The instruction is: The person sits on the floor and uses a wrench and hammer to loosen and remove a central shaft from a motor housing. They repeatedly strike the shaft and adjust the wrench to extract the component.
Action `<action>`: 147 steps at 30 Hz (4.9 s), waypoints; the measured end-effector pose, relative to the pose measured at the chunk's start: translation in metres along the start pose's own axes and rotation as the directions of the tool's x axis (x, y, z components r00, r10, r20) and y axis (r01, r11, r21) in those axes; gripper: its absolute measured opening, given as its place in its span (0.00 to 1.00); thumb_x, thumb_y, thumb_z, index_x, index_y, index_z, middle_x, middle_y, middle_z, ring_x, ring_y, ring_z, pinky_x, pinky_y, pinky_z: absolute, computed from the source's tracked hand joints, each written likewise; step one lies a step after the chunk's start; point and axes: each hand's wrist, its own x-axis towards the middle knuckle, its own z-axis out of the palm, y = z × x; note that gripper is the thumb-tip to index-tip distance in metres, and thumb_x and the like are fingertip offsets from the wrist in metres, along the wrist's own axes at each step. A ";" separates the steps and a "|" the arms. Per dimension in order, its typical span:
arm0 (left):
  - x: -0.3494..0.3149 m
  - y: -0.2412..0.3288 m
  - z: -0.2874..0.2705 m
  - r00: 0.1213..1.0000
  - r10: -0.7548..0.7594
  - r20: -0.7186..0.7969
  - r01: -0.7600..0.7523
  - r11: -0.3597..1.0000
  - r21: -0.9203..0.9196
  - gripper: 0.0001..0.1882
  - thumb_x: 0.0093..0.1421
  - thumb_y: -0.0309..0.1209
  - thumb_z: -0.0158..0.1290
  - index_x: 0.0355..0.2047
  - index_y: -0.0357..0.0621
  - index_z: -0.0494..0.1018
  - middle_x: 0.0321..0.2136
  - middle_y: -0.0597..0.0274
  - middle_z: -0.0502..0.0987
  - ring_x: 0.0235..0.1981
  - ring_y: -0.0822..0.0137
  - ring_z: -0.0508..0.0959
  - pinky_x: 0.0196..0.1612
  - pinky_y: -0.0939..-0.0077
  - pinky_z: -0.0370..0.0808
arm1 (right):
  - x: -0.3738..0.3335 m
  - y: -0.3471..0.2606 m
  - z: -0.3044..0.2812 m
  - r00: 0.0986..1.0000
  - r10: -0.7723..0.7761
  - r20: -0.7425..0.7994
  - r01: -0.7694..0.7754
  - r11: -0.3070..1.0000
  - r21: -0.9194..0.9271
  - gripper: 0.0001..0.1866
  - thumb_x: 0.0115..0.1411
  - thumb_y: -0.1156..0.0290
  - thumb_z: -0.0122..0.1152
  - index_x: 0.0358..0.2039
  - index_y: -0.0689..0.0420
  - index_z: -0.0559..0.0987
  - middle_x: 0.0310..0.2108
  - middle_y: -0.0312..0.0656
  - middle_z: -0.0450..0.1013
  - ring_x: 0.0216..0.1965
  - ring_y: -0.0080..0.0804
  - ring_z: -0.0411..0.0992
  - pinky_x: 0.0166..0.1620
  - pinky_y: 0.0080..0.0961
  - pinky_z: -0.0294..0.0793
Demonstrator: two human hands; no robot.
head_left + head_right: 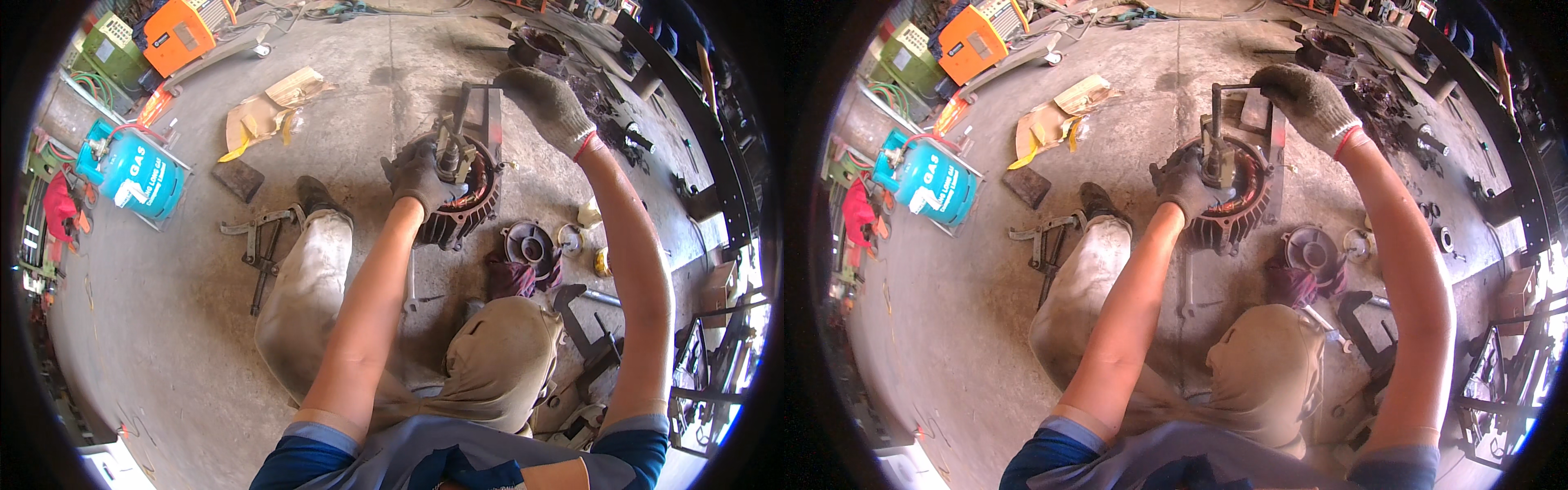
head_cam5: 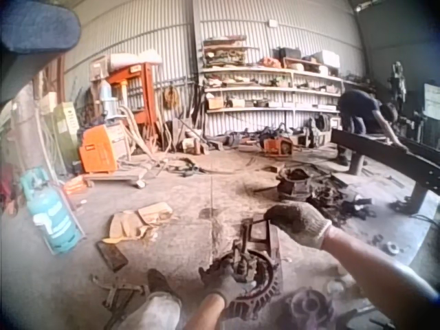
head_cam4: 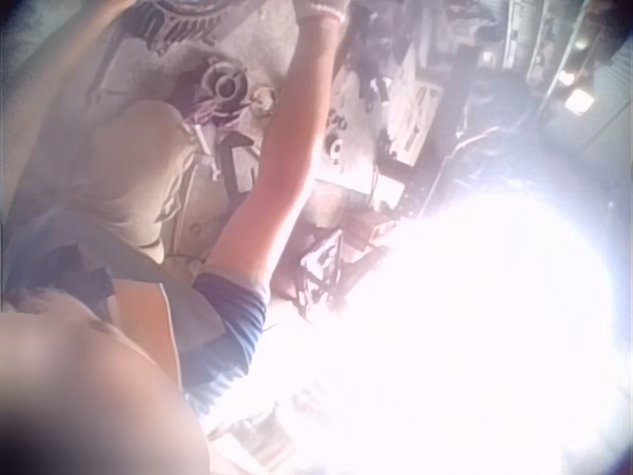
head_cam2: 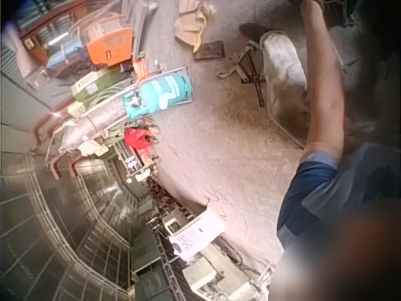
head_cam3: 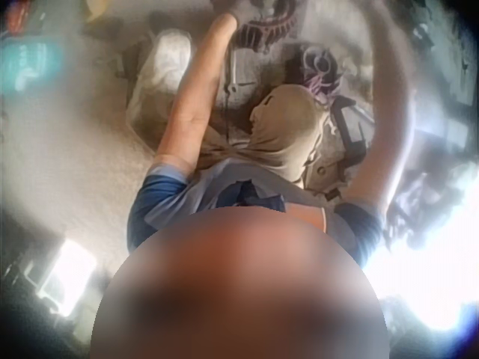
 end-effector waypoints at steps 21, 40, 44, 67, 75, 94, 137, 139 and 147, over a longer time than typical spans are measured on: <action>0.003 -0.001 0.003 0.999 -0.031 0.041 0.030 0.999 0.031 0.59 0.38 0.64 0.69 0.68 0.51 0.62 0.61 0.53 0.75 0.67 0.53 0.70 0.73 0.34 0.41 | 0.005 0.003 0.006 0.995 -0.097 -0.032 0.091 0.984 -0.155 0.13 0.67 0.67 0.60 0.50 0.54 0.82 0.45 0.49 0.80 0.47 0.51 0.78 0.50 0.39 0.77; -0.001 0.000 -0.002 0.999 -0.011 0.038 0.013 0.998 -0.060 0.58 0.39 0.63 0.70 0.67 0.50 0.64 0.64 0.52 0.72 0.68 0.54 0.68 0.74 0.35 0.40 | 0.009 -0.031 0.007 1.000 0.004 0.022 0.001 0.971 -0.240 0.15 0.68 0.61 0.55 0.48 0.55 0.82 0.45 0.49 0.80 0.47 0.50 0.78 0.50 0.40 0.76; -0.002 -0.001 0.000 1.000 -0.015 -0.003 0.015 0.997 -0.082 0.60 0.38 0.62 0.70 0.69 0.51 0.63 0.65 0.51 0.71 0.70 0.54 0.66 0.75 0.37 0.39 | 0.015 -0.041 0.007 0.997 -0.051 0.062 0.067 0.955 -0.290 0.15 0.68 0.59 0.57 0.47 0.54 0.83 0.44 0.49 0.80 0.46 0.50 0.78 0.50 0.41 0.76; -0.004 -0.002 -0.004 1.000 0.005 -0.005 -0.006 0.985 -0.170 0.60 0.38 0.57 0.73 0.70 0.54 0.60 0.68 0.55 0.66 0.72 0.54 0.60 0.75 0.42 0.45 | 0.024 -0.072 0.025 0.970 0.233 0.063 -0.163 0.825 -0.542 0.30 0.69 0.39 0.48 0.33 0.53 0.83 0.32 0.51 0.80 0.38 0.55 0.79 0.42 0.49 0.76; -0.007 0.003 -0.015 1.000 0.002 0.013 0.000 0.988 -0.153 0.58 0.41 0.58 0.72 0.70 0.51 0.60 0.67 0.53 0.67 0.72 0.56 0.61 0.76 0.41 0.41 | 0.023 -0.050 0.024 0.984 0.158 0.083 -0.090 0.841 -0.533 0.23 0.70 0.46 0.49 0.42 0.50 0.83 0.39 0.49 0.80 0.43 0.55 0.78 0.44 0.48 0.75; -0.011 0.020 0.029 0.942 -0.135 -0.308 0.107 0.989 -0.107 0.57 0.40 0.60 0.69 0.67 0.48 0.61 0.61 0.59 0.72 0.69 0.61 0.63 0.73 0.29 0.35 | 0.022 -0.052 0.028 0.972 0.230 0.043 -0.170 0.819 -0.548 0.25 0.68 0.43 0.50 0.38 0.50 0.84 0.36 0.48 0.81 0.41 0.56 0.78 0.42 0.51 0.76; 0.009 0.018 0.025 0.935 0.070 -0.347 -0.248 0.830 -0.500 0.67 0.36 0.49 0.78 0.70 0.35 0.52 0.60 0.42 0.71 0.59 0.47 0.75 0.62 0.59 0.72 | 0.015 -0.060 0.034 0.977 0.212 0.031 -0.174 0.871 -0.459 0.26 0.71 0.43 0.46 0.38 0.50 0.84 0.31 0.49 0.80 0.39 0.52 0.79 0.43 0.47 0.76; 0.010 0.018 0.025 0.937 0.086 -0.339 -0.267 0.803 -0.532 0.64 0.38 0.49 0.77 0.69 0.37 0.54 0.58 0.42 0.72 0.58 0.47 0.76 0.61 0.58 0.73 | 0.017 -0.064 0.033 0.971 0.235 0.043 -0.187 0.859 -0.476 0.28 0.70 0.42 0.46 0.37 0.51 0.84 0.31 0.49 0.80 0.39 0.53 0.79 0.42 0.47 0.76; 0.007 0.030 0.033 0.873 -0.018 -0.487 -0.233 0.863 -0.448 0.53 0.39 0.36 0.76 0.65 0.42 0.61 0.47 0.51 0.78 0.49 0.53 0.80 0.55 0.61 0.75 | 0.017 -0.073 0.033 0.965 0.261 0.029 -0.212 0.840 -0.499 0.28 0.70 0.41 0.47 0.36 0.52 0.83 0.31 0.50 0.80 0.38 0.54 0.80 0.42 0.48 0.76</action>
